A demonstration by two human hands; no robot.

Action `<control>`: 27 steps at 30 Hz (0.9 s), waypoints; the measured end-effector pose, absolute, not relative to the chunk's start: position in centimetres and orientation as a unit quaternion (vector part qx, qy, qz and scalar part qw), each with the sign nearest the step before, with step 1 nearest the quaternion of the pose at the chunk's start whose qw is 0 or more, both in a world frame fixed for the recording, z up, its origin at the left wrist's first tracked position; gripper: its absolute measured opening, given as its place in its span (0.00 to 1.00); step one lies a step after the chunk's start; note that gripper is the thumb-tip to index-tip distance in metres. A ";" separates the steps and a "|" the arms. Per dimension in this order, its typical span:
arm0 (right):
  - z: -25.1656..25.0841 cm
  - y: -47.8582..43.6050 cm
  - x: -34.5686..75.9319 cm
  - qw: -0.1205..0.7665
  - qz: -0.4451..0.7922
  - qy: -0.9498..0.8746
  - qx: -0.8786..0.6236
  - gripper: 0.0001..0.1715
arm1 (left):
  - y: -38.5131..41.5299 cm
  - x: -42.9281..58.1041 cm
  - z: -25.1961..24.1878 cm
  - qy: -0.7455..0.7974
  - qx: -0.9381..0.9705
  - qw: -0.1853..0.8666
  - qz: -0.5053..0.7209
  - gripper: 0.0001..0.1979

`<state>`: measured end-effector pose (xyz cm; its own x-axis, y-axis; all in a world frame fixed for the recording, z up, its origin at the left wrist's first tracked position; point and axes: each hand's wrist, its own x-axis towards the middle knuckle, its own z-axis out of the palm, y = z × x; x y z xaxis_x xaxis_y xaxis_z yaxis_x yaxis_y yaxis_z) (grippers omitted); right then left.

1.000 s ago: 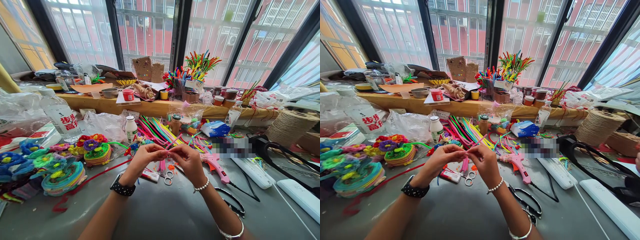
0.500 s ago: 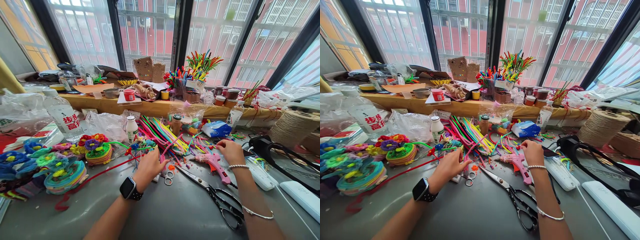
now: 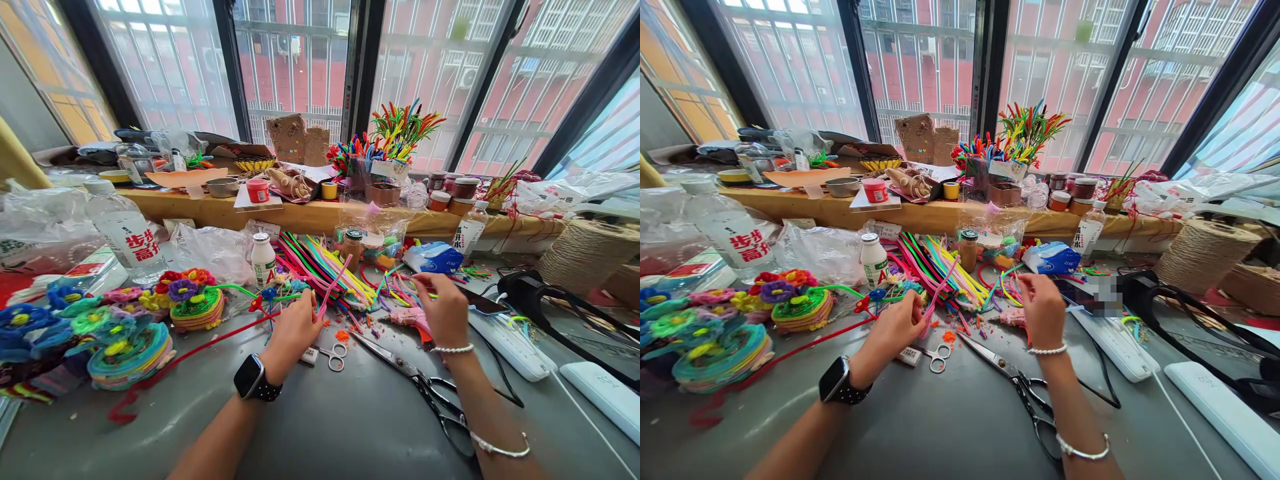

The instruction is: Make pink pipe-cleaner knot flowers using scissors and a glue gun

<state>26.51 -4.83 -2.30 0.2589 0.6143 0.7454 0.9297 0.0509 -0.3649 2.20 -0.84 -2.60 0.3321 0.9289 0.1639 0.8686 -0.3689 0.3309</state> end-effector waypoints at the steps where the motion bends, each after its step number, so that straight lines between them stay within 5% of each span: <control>1: -2.2 -5.0 25.1 0.447 -0.178 -0.612 -0.627 0.07 | -0.9 2.2 -2.4 0.550 0.808 0.097 0.187 0.06; 8: -2.8 -5.8 18.4 0.424 -0.091 -0.757 -0.488 0.06 | -1.6 2.6 -1.8 0.468 0.808 0.175 0.313 0.05; 17: -2.8 -5.6 18.0 0.520 0.279 -0.583 -0.559 0.16 | -2.8 3.4 -1.1 0.348 0.826 0.286 0.339 0.03; 27: -2.9 -5.8 17.7 0.558 0.370 -0.552 -0.496 0.11 | -2.6 3.1 -0.7 0.356 0.832 0.299 0.303 0.15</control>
